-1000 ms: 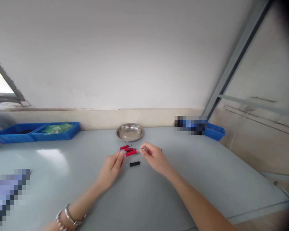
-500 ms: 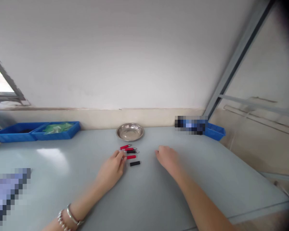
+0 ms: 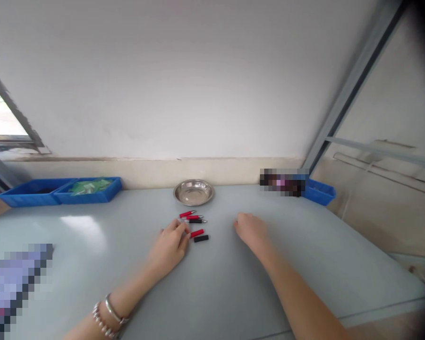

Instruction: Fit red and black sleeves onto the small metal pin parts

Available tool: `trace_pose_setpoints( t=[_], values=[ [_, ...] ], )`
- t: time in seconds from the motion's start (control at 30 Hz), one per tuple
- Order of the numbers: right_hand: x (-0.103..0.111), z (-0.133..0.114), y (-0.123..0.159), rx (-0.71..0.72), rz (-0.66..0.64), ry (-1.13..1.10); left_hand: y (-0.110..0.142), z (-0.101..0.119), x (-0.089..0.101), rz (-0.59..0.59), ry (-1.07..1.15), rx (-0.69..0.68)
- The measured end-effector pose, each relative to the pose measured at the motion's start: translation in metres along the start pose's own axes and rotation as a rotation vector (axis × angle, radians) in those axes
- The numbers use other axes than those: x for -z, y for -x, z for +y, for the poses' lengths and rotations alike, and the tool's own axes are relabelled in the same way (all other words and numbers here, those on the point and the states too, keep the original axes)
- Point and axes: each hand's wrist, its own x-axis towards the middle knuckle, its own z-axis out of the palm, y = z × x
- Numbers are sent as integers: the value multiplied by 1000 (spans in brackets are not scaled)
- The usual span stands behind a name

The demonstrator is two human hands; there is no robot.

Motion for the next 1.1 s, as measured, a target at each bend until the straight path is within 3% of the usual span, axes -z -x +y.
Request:
trace_pose_setpoints(
  t=[0.33, 0.93, 1.03, 1.1],
  values=[
    [-1, 0, 1, -12, 12, -45, -8, -9, -6, 68, -233, 23],
    [2, -6, 3, -6, 50, -53, -15, -11, -10, 124, -169, 37],
    [4, -7, 2, 39, 105, -147, -13, -9, -6, 184, -136, 31],
    [5, -11, 3, 144, 122, -308, -11, -7, -4, 230, -101, 23]
  ],
)
